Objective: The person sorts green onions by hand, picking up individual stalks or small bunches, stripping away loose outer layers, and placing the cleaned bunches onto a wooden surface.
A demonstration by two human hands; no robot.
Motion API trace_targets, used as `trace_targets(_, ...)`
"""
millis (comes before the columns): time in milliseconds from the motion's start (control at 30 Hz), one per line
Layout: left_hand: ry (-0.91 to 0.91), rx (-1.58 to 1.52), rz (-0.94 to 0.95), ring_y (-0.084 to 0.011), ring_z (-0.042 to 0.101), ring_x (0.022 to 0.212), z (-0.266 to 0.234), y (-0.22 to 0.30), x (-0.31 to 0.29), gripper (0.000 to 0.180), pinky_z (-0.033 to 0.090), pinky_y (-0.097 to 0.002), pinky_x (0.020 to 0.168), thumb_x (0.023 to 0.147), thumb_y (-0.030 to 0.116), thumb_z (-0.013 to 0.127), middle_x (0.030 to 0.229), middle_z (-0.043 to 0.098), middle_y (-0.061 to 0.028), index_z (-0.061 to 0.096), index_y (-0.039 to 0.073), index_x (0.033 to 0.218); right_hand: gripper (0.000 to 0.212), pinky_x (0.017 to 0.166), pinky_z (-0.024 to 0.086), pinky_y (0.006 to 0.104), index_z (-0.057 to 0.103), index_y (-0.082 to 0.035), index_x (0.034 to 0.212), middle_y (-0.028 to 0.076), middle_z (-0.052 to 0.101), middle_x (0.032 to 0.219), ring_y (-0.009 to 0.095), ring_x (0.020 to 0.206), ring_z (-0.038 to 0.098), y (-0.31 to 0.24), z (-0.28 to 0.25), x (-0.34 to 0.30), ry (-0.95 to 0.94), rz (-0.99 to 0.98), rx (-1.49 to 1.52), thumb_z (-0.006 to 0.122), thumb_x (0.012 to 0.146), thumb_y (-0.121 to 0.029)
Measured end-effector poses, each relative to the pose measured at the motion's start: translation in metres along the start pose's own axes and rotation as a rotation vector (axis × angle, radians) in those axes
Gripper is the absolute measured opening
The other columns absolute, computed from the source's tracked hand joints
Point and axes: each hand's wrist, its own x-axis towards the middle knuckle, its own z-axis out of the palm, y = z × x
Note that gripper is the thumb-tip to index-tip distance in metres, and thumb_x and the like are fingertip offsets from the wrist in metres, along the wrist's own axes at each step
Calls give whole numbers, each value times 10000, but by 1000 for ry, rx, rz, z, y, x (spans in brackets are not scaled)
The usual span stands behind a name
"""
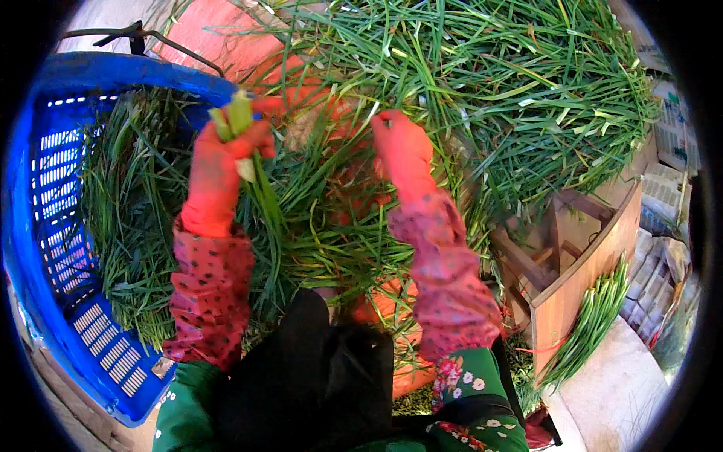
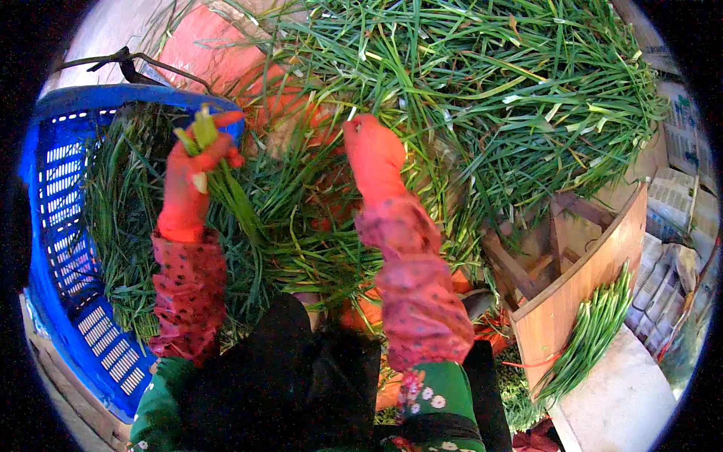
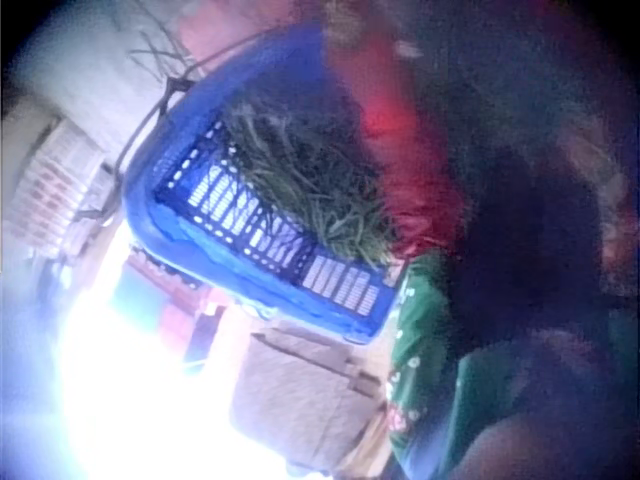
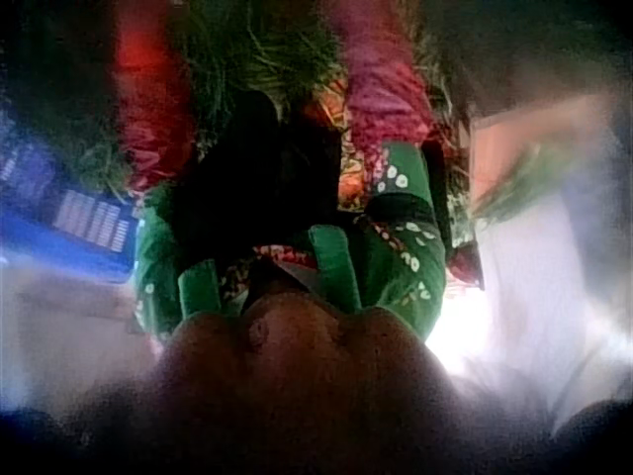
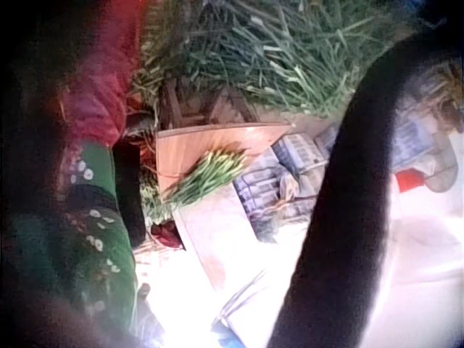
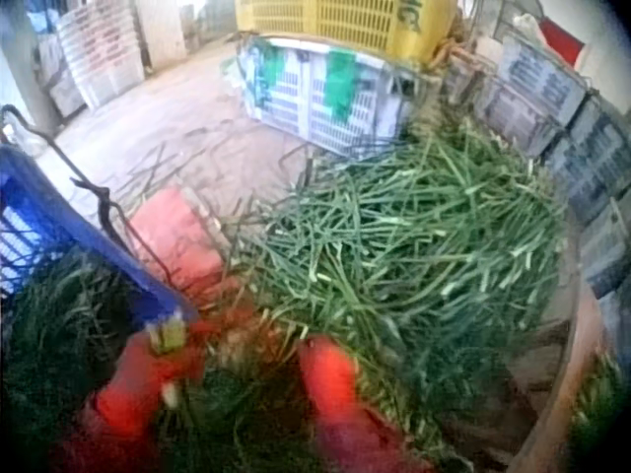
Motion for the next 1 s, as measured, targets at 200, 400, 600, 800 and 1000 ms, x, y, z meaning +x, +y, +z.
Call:
trace_targets(200,-339,17,159,-171,627,873,32,35,-24,260,480,-285,817,836,88,615,983,664,-101,622,-9,1078,281,495,456,334,609,-53,864,111,617,619,211,521,607,62,50,51,21,18,298,636,790,-323)
trace_targets(400,-142,114,78,-163,629,794,44,16,-14,270,483,-287,740,846,121,607,950,670,-84,628,9,1091,228,432,411,251,611,-46,937,33,610,668,99,483,537,-15,-52,-30,-66,46,709,657,815,-232)
trace_targets(600,-423,162,210,-149,623,774,86,-8,-15,315,480,-288,717,833,175,604,851,665,-113,609,44,1119,212,426,371,214,630,-61,940,8,579,630,73,481,518,-34,-90,-95,-101,89,918,622,853,-254)
trace_targets(800,-153,76,77,-108,601,740,24,10,2,240,487,-243,633,847,134,632,948,675,-40,628,31,1064,419,397,304,223,641,-43,940,22,579,584,81,458,490,91,-31,-207,-157,670,868,563,875,-450)
trace_targets(1000,159,165,257,-101,580,694,15,63,-43,189,465,-220,605,889,125,585,916,664,-61,615,19,1042,414,464,373,266,643,-33,922,51,620,643,104,507,521,104,66,-228,-317,720,1050,613,838,-438)
